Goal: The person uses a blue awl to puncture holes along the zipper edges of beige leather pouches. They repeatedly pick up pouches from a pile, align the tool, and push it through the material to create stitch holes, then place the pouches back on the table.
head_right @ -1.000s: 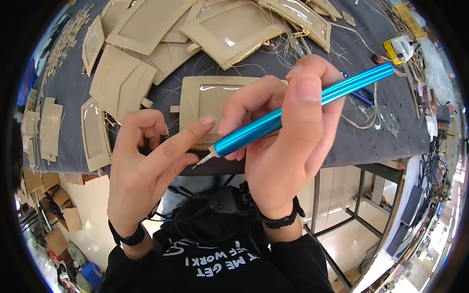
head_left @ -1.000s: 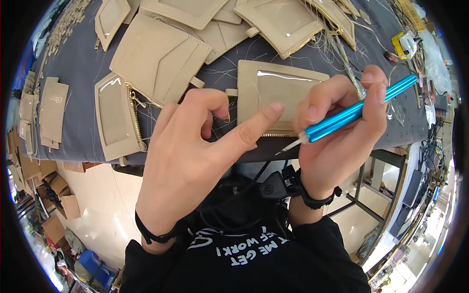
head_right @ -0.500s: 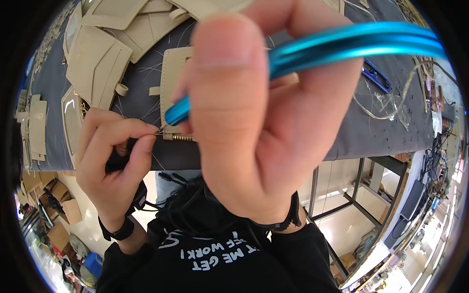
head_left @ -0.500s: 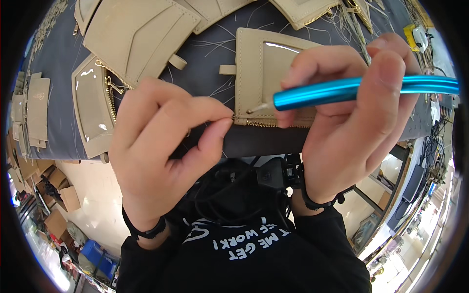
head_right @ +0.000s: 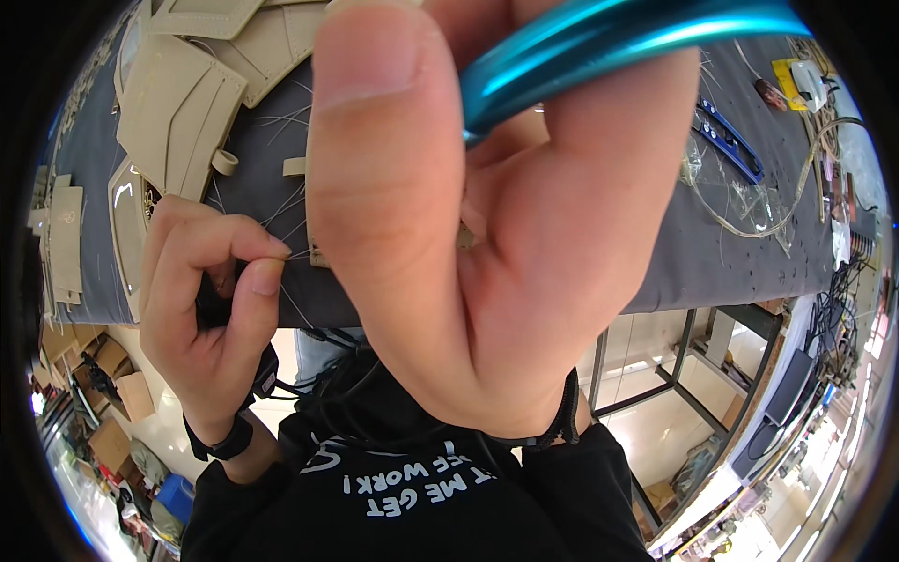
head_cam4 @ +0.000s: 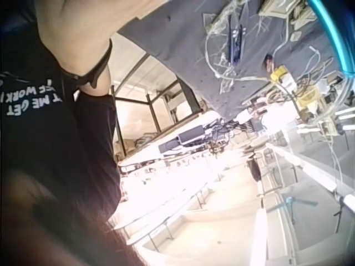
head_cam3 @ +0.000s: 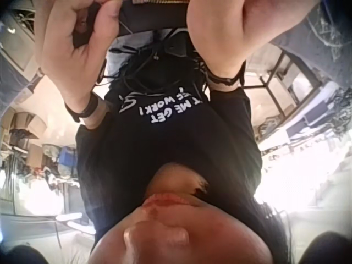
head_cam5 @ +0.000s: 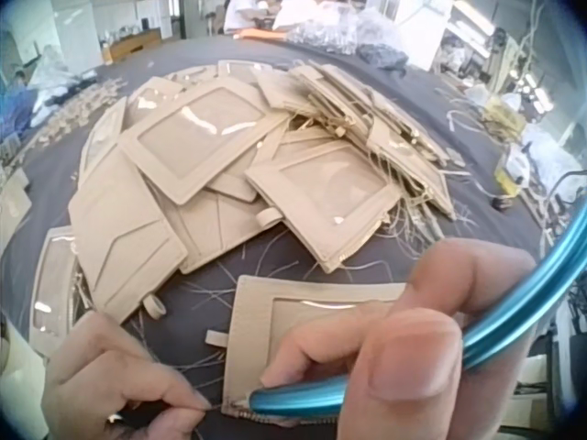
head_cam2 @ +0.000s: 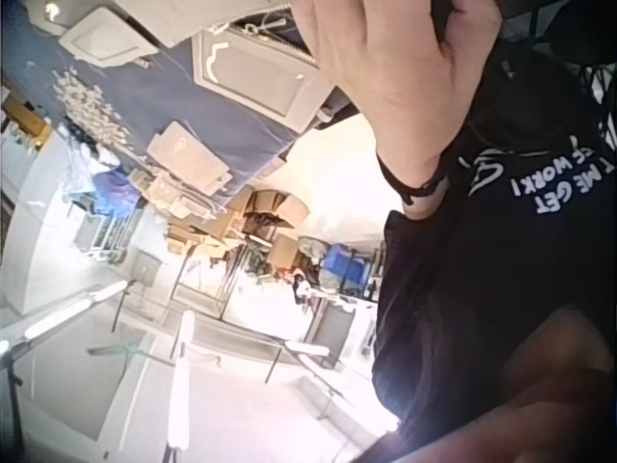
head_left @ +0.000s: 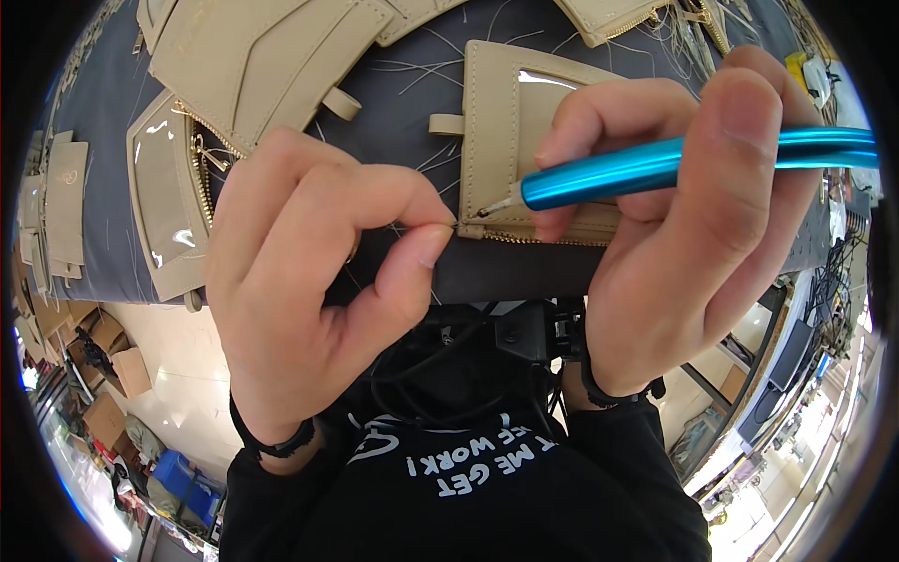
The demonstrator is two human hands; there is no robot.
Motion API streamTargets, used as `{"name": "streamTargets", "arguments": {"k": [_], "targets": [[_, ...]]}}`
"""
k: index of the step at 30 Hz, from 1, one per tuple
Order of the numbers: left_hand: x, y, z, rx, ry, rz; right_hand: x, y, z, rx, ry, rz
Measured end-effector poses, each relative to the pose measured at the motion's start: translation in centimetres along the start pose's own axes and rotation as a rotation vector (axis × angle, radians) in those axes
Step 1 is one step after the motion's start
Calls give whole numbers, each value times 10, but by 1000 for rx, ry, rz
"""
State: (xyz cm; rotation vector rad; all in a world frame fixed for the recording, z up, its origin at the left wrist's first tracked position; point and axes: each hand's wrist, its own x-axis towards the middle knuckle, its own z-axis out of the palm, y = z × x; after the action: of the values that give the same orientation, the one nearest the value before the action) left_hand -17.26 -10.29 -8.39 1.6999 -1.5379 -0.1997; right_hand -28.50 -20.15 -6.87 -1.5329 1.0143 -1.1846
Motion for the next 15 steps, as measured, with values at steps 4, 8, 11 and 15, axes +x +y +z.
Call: {"name": "streamTargets", "arguments": {"k": [4, 8, 11, 15], "targets": [[0, 0, -2, 22, -11, 5, 0, 0, -1, -15, -21, -5], [0, 0, -2, 27, -14, 12, -1, 0, 0, -26, -21, -3], [0, 0, -2, 28, -15, 22, 0, 0, -1, -21, -28, -8], [0, -1, 0, 6, 0, 26, 0, 1, 0, -29, -32, -14]]}}
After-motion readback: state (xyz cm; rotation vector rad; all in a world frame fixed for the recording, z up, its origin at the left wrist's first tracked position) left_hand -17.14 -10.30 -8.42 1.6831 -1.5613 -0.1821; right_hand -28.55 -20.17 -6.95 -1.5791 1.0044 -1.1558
